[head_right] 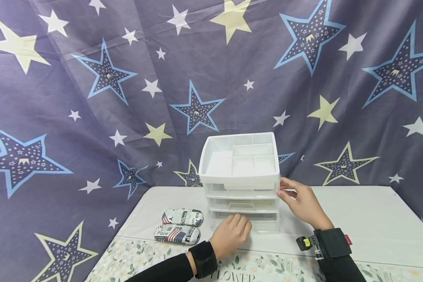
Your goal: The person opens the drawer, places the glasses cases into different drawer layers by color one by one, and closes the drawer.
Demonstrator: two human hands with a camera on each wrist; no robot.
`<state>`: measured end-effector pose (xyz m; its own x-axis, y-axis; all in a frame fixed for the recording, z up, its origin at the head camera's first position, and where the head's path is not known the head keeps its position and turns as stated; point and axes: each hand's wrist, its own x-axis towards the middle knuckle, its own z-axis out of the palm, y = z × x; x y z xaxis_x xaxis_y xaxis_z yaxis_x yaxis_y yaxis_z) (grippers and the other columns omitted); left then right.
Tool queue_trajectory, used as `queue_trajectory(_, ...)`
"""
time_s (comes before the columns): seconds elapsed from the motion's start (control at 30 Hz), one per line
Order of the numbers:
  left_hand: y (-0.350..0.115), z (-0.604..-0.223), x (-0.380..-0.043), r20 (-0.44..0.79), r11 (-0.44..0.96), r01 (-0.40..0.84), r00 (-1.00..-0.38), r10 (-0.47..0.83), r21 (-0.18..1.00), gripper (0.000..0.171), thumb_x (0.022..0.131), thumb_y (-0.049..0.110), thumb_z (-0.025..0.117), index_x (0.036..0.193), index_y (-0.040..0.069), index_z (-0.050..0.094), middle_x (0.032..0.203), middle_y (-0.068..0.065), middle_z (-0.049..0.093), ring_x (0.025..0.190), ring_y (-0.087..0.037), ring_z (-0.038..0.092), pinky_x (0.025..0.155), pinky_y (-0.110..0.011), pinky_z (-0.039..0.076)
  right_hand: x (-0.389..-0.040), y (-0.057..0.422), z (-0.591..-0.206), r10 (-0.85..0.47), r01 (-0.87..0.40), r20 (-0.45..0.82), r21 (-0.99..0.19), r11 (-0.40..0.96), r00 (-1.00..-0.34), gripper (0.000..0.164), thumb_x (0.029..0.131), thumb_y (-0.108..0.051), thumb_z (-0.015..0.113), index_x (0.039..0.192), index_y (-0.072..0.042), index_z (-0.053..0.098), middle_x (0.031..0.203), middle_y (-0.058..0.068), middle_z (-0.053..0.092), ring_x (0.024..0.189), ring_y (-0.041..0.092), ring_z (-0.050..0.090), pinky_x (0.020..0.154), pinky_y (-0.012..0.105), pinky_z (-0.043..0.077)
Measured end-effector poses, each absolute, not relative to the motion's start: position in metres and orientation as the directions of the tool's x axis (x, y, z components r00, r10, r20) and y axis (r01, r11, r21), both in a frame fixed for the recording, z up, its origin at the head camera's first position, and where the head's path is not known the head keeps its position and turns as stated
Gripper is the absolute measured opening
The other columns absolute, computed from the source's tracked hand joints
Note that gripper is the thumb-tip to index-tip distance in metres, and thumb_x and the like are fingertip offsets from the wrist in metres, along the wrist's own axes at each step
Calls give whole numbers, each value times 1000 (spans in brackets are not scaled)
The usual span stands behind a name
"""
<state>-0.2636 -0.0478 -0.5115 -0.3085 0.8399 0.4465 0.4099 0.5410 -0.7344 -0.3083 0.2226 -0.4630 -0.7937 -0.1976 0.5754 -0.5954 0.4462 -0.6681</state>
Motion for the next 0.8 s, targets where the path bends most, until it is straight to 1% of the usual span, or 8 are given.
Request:
queue_trajectory(0.1,-48,-511,-259,430,534,419,-321,844,-734,29,102,4,42,95,15,67,88,2,62,77,-12,59,64,-21,53,-308,222,-462,-194,-588,570,-669,454,-798,45,98,-10,72,135,11,58,113,19,71,103,-8,60,92,20,56)
queue_trajectory(0.2,-48,-511,-256,408,520,434,-328,852,-736,21,101,8,49,98,14,68,90,2,64,80,-11,60,68,-20,55,-307,222,-462,-193,-583,566,-670,459,-802,45,98,-10,72,136,10,58,113,18,71,104,-2,63,92,26,57)
queue_trajectory(0.27,-48,-511,-253,396,509,439,-327,858,-741,18,100,10,51,100,14,69,91,2,64,81,-11,61,71,-20,56,-306,222,-463,-193,-582,564,-670,461,-803,45,98,-10,72,136,10,58,113,17,72,105,5,65,93,28,58)
queue_trajectory(0.4,-49,-512,-250,394,505,451,-321,861,-735,19,99,9,50,100,14,68,91,2,63,81,-11,61,72,-21,57,-306,222,-463,-196,-584,565,-666,465,-801,45,98,-10,71,136,10,58,113,17,71,106,22,68,93,33,58)
queue_trajectory(0.5,-49,-511,-247,394,509,463,-326,859,-725,22,99,8,48,100,14,69,91,2,64,82,-11,61,74,-21,57,-306,221,-462,-197,-584,566,-664,467,-801,45,98,-9,71,136,10,58,114,18,71,106,31,68,93,36,58)
queue_trajectory(0.63,-49,-510,-242,403,513,461,-322,857,-724,24,102,9,46,100,15,69,91,2,65,83,-11,62,73,-21,57,-305,221,-461,-199,-585,565,-665,464,-800,45,98,-8,71,137,11,57,114,19,71,107,36,68,93,40,57)
queue_trajectory(0.8,-49,-509,-237,413,514,457,-308,857,-726,29,103,8,42,97,16,68,89,3,64,79,-9,60,66,-19,55,-305,220,-460,-199,-584,564,-666,464,-801,44,98,-8,70,137,11,57,114,19,71,107,37,67,93,42,57)
